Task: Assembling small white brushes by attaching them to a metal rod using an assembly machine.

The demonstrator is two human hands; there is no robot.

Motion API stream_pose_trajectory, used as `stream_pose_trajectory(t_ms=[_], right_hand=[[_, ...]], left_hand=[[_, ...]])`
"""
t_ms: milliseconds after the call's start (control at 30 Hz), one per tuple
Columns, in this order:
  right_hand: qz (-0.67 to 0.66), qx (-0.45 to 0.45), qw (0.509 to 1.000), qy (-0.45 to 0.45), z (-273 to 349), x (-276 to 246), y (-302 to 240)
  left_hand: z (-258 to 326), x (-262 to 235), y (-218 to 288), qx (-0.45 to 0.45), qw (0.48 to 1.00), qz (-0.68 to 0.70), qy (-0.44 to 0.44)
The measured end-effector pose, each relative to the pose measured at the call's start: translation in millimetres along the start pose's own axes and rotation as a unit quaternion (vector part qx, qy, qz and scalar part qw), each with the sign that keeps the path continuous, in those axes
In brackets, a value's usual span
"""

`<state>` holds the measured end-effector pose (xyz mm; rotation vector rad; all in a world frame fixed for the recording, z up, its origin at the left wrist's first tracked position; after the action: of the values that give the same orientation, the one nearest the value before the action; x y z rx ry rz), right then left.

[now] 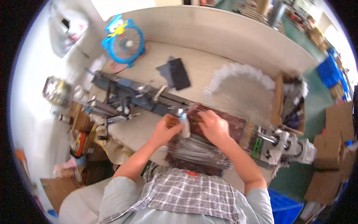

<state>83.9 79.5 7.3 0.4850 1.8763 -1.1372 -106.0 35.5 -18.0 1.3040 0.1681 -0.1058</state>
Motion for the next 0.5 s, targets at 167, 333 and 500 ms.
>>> stream_pose_trajectory(t_ms=[167,333,500], right_hand=[[0.021,-0.035,0.999,-0.003,12,-11,-3],[0.017,-0.047,0.998,-0.047,13,-9,-10],[0.033,-0.014,0.995,-0.095,13,-15,-18]], left_hand=[[21,-97,-86,-0.155,0.913,0.302,0.225],[29,-132,-91,-0.174,0.868,0.419,0.201],[28,-137,-97,-0.147,0.847,0.465,0.21]])
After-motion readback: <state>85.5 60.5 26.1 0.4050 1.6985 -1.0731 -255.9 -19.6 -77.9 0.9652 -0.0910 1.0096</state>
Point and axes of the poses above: each hand's wrist, its own z-axis away from the middle knuckle, its own x-axis out of the palm, y = z × x, the point moved 5 cm from there along -z, towards the middle knuckle, and after that the axes turned 3 degrees about -x, right-handed, at the moved point
